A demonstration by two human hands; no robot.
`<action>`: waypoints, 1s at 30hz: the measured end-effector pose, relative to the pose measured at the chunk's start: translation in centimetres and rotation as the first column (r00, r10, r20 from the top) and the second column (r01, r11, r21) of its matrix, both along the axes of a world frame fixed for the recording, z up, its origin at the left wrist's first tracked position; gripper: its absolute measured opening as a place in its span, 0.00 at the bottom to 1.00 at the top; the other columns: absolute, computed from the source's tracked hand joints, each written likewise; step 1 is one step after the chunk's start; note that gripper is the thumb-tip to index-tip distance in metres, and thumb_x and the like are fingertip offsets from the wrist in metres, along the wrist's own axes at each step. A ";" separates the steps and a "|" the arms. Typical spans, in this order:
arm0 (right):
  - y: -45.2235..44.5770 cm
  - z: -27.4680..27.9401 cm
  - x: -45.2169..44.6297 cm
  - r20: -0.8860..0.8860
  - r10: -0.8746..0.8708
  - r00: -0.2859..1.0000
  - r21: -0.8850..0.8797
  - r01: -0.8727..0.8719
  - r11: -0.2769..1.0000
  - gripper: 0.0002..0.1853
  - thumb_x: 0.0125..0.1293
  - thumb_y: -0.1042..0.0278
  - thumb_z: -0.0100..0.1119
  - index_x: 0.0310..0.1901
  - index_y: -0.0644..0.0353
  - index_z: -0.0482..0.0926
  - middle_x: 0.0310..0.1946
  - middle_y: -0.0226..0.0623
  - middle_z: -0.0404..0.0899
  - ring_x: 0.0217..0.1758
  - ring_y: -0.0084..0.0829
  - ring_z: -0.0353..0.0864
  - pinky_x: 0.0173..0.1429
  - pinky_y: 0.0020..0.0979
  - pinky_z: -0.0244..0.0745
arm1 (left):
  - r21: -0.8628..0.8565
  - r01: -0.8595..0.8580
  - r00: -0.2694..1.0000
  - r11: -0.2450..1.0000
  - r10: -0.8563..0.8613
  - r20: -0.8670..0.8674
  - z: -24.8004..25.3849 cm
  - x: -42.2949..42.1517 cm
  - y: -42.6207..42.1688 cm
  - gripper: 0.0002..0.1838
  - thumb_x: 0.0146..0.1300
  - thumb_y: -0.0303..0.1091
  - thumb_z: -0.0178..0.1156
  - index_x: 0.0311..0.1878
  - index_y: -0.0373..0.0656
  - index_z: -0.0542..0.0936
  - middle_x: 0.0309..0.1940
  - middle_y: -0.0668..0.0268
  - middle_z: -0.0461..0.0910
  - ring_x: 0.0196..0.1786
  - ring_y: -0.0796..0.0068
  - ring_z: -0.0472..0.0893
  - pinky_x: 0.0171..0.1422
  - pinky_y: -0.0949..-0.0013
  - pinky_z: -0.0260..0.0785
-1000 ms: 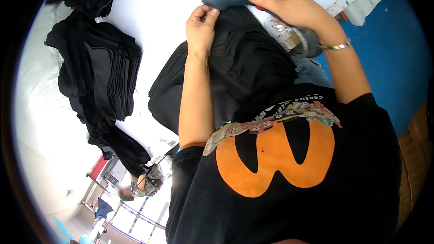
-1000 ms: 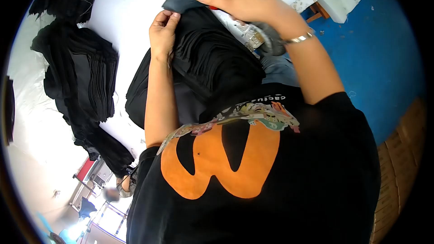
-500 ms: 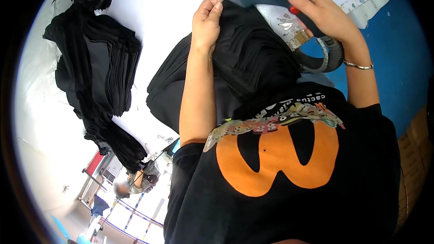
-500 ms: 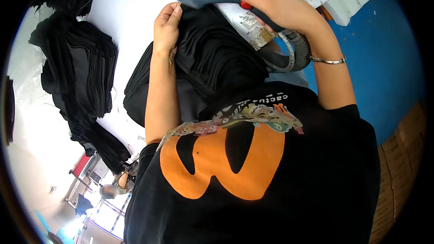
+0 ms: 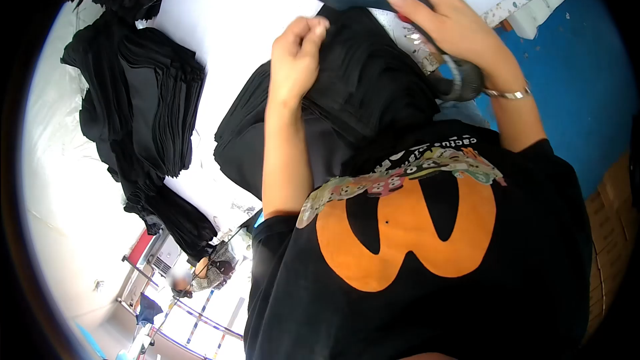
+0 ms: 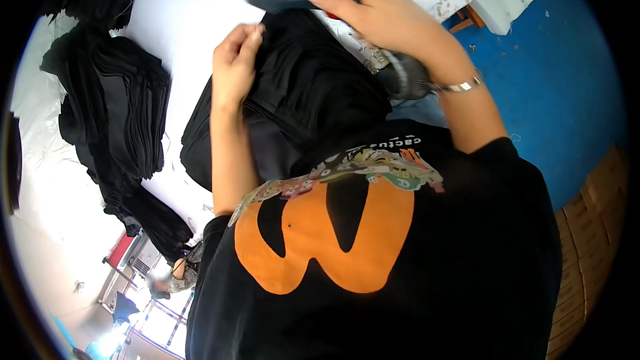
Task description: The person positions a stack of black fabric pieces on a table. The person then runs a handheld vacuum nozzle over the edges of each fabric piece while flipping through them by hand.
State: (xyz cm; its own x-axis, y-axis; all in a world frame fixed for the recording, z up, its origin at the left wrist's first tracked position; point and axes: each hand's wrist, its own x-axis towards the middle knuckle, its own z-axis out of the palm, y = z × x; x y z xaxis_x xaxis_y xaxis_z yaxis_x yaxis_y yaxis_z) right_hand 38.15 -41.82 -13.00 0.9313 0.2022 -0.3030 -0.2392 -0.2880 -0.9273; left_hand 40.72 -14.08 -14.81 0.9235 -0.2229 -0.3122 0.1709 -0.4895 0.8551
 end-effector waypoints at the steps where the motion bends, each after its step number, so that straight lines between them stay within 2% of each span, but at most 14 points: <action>1: -1.3 0.4 -0.6 0.070 0.037 0.997 -0.075 -0.031 0.997 0.28 0.75 0.40 0.55 0.40 0.66 0.80 0.19 0.33 0.73 0.19 0.24 0.74 0.27 0.28 0.69 | -0.064 0.137 0.990 0.989 -0.138 -0.020 1.0 -0.3 0.7 0.08 0.73 0.29 0.59 0.45 0.35 0.83 0.31 0.66 0.82 0.37 0.78 0.81 0.43 0.68 0.73; 2: -2.2 0.5 -1.1 0.131 0.079 0.988 -0.152 -0.058 0.987 0.26 0.76 0.43 0.55 0.41 0.64 0.80 0.20 0.31 0.73 0.19 0.21 0.71 0.26 0.26 0.68 | -0.063 0.137 0.990 0.989 -0.139 -0.023 1.8 -0.2 0.7 0.08 0.73 0.29 0.59 0.45 0.35 0.83 0.31 0.66 0.82 0.37 0.78 0.81 0.43 0.68 0.73; 4: -2.4 -0.3 -1.7 0.132 0.141 0.981 -0.242 -0.106 0.965 0.26 0.76 0.42 0.55 0.41 0.65 0.80 0.21 0.33 0.74 0.21 0.24 0.72 0.29 0.28 0.69 | 0.134 0.073 0.879 0.988 0.000 -0.476 3.1 0.0 0.5 0.08 0.73 0.31 0.59 0.45 0.36 0.83 0.30 0.66 0.82 0.39 0.74 0.83 0.44 0.67 0.75; 6: -1.1 -0.2 -1.9 0.152 0.212 0.965 -0.419 -0.131 0.898 0.28 0.75 0.41 0.55 0.41 0.66 0.80 0.23 0.40 0.73 0.27 0.33 0.74 0.36 0.35 0.70 | 0.400 -0.038 0.996 0.916 0.000 0.093 0.3 0.0 -1.3 0.11 0.69 0.36 0.65 0.47 0.38 0.84 0.36 0.61 0.83 0.47 0.63 0.84 0.47 0.63 0.76; 9: 0.4 -1.0 0.6 0.105 0.164 0.981 -0.291 -0.127 0.948 0.28 0.75 0.40 0.54 0.41 0.66 0.80 0.23 0.42 0.73 0.27 0.36 0.74 0.37 0.36 0.70 | 0.610 -0.104 0.810 0.786 -0.289 0.511 -3.9 2.1 -2.1 0.16 0.63 0.41 0.70 0.48 0.40 0.84 0.43 0.55 0.82 0.52 0.52 0.81 0.50 0.57 0.76; 11: -0.6 -1.4 0.1 0.191 0.116 0.975 -0.332 -0.047 0.942 0.33 0.74 0.36 0.55 0.38 0.68 0.83 0.24 0.47 0.80 0.29 0.37 0.82 0.38 0.37 0.75 | 0.522 0.021 0.890 0.853 -0.254 0.380 -5.1 3.6 -1.3 0.13 0.63 0.36 0.71 0.46 0.39 0.84 0.38 0.58 0.83 0.45 0.61 0.83 0.48 0.63 0.76; 13: -2.3 -0.1 -1.1 -0.035 0.094 0.995 -0.244 -0.100 0.965 0.34 0.73 0.35 0.55 0.40 0.68 0.83 0.25 0.45 0.80 0.29 0.36 0.81 0.38 0.37 0.75 | 0.093 -0.077 0.997 0.993 0.078 -0.008 -4.1 3.5 -1.3 0.09 0.63 0.30 0.71 0.43 0.37 0.84 0.33 0.64 0.83 0.37 0.73 0.81 0.44 0.70 0.75; 15: -2.8 0.2 -1.3 -0.211 0.083 0.974 -0.185 -0.123 0.975 0.34 0.73 0.34 0.55 0.41 0.68 0.83 0.25 0.43 0.80 0.29 0.35 0.80 0.37 0.36 0.74 | 0.003 -0.114 0.992 0.993 0.114 -0.053 -4.0 3.0 -1.5 0.07 0.64 0.24 0.69 0.44 0.36 0.84 0.32 0.68 0.84 0.36 0.80 0.80 0.43 0.76 0.74; 17: -1.3 -1.3 0.0 0.031 0.119 0.992 -0.165 -0.113 0.980 0.34 0.73 0.33 0.54 0.42 0.67 0.83 0.25 0.43 0.79 0.32 0.35 0.81 0.39 0.37 0.75 | -0.120 -0.077 0.990 0.990 0.061 -0.129 -3.4 2.9 -1.9 0.07 0.66 0.23 0.67 0.46 0.34 0.85 0.37 0.66 0.86 0.40 0.78 0.82 0.47 0.76 0.76; 19: -0.3 -2.1 1.5 0.162 0.117 0.980 -0.159 -0.092 0.983 0.35 0.73 0.33 0.53 0.42 0.67 0.83 0.26 0.42 0.78 0.34 0.34 0.82 0.41 0.37 0.75 | -0.148 -0.134 0.977 0.980 0.106 -0.183 -2.5 2.8 -2.0 0.08 0.66 0.22 0.66 0.48 0.33 0.85 0.39 0.65 0.87 0.41 0.78 0.83 0.50 0.76 0.76; 21: 0.1 -1.5 2.3 0.144 0.079 0.986 -0.024 -0.077 0.997 0.27 0.77 0.41 0.52 0.37 0.62 0.78 0.18 0.26 0.69 0.15 0.18 0.67 0.22 0.24 0.63 | -0.155 -0.200 0.955 0.968 0.157 -0.253 -2.1 2.5 -1.4 0.09 0.67 0.22 0.65 0.49 0.32 0.85 0.41 0.64 0.87 0.42 0.77 0.83 0.52 0.76 0.76; 23: -2.0 -0.5 1.3 0.046 0.099 0.994 -0.025 -0.097 0.995 0.31 0.74 0.36 0.54 0.39 0.65 0.82 0.15 0.30 0.72 0.13 0.21 0.71 0.20 0.24 0.66 | -0.236 -0.318 0.936 0.918 0.266 -0.229 -2.3 2.2 -1.1 0.10 0.68 0.23 0.66 0.51 0.32 0.86 0.42 0.63 0.87 0.43 0.76 0.83 0.54 0.75 0.76; 27: -2.7 -1.2 -0.7 -0.070 0.090 0.993 -0.016 -0.092 0.996 0.30 0.75 0.38 0.53 0.37 0.63 0.80 0.14 0.29 0.70 0.14 0.20 0.72 0.20 0.24 0.66 | -0.171 -0.205 0.954 0.964 0.157 -0.257 -2.2 2.0 -1.6 0.10 0.69 0.24 0.65 0.51 0.32 0.86 0.42 0.64 0.87 0.43 0.78 0.83 0.54 0.74 0.76; 30: 0.3 -1.9 1.5 0.138 0.029 0.990 -0.046 -0.023 0.999 0.32 0.74 0.36 0.55 0.44 0.67 0.81 0.17 0.31 0.73 0.15 0.23 0.73 0.23 0.26 0.68 | -0.212 -0.227 0.952 0.951 0.170 -0.254 -2.3 2.1 -1.5 0.10 0.69 0.24 0.64 0.51 0.32 0.85 0.41 0.65 0.87 0.43 0.79 0.83 0.53 0.75 0.75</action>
State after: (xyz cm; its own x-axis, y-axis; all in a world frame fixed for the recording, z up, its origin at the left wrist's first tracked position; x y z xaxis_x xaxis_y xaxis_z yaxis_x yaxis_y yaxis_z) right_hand 39.61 -41.56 -14.90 0.9595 0.2165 -0.1802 -0.1008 -0.3335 -0.9373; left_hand 42.83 -15.59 -17.09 0.8655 -0.1355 -0.4823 0.4497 -0.2143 0.8671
